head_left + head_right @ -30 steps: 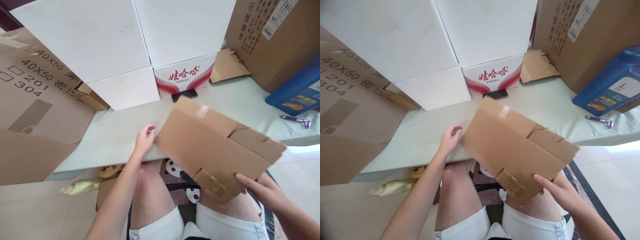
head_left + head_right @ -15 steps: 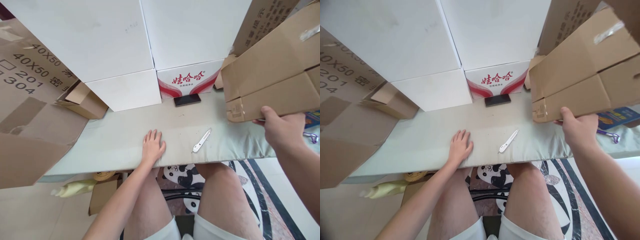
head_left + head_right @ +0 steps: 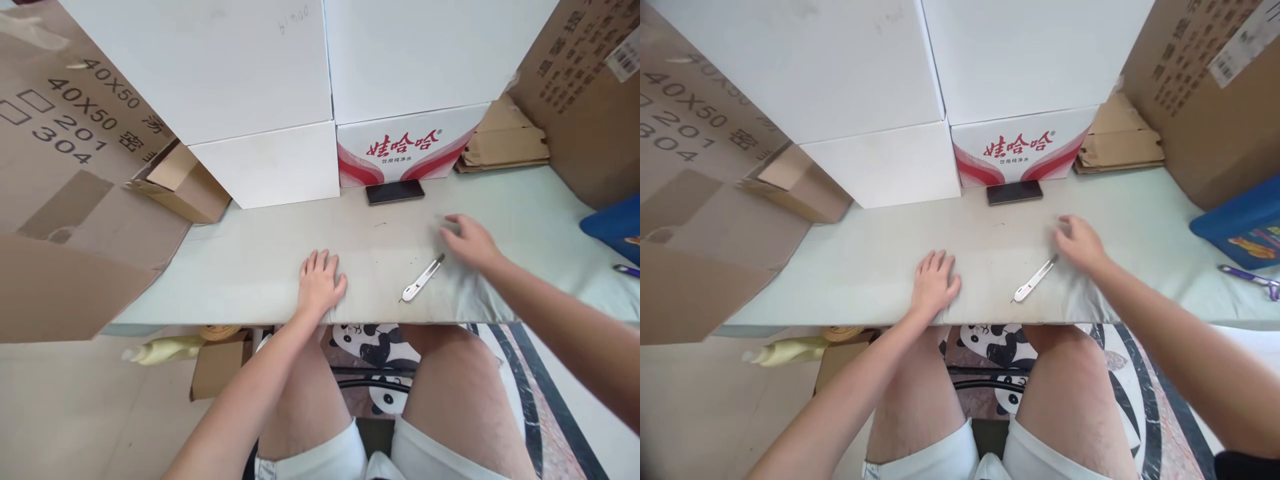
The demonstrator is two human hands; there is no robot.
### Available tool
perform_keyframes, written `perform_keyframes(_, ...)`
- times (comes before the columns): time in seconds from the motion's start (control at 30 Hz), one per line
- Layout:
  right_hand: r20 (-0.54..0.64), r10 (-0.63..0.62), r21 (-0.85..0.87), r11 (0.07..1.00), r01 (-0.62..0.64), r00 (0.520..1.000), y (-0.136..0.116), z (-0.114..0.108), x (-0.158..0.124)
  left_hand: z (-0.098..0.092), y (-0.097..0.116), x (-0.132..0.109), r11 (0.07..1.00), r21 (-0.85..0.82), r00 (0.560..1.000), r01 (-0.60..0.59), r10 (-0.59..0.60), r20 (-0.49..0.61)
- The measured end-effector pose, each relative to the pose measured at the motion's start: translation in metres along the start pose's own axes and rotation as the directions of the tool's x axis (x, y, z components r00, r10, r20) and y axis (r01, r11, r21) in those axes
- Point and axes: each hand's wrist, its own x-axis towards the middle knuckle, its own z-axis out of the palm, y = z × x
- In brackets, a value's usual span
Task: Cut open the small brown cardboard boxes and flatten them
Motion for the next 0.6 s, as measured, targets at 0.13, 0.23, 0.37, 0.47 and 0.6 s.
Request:
perform_keyframes(0.13, 0.127, -0.188, -0.178, 0.962, 0.209, 0.974, -0.005, 0.066, -0.073, -0.001, 0.002, -0.002, 1.0, 0.02, 0.999, -0.003, 0.004, -0.039)
perform_keyframes(0.23, 0.262, -0.337, -0.203, 0.897, 0.393, 0.904, -0.032, 0.122, -0.101, -0.004, 0.003, -0.005, 1.0, -0.015, 0.999, 0.0, -0.001, -0.053)
perform_keyframes(0.37, 0.319, -0.403, -0.264, 0.831, 0.489, 0.858, -0.058, 0.179, -0.117, -0.006, 0.0, -0.008, 0.999, -0.047, 0.999, -0.008, 0.006, -0.054)
perform_keyframes(0.47, 0.307, -0.397, -0.332, 0.807, 0.488, 0.865, -0.059, 0.195, -0.122, -0.002, -0.004, -0.009, 0.995, -0.1, 0.998, -0.01, 0.005, -0.058)
perform_keyframes(0.6, 0.299, -0.385, -0.407, 0.776, 0.482, 0.873, -0.052, 0.198, -0.125, 0.004, -0.017, -0.004, 0.976, -0.217, 0.998, -0.002, -0.013, -0.068)
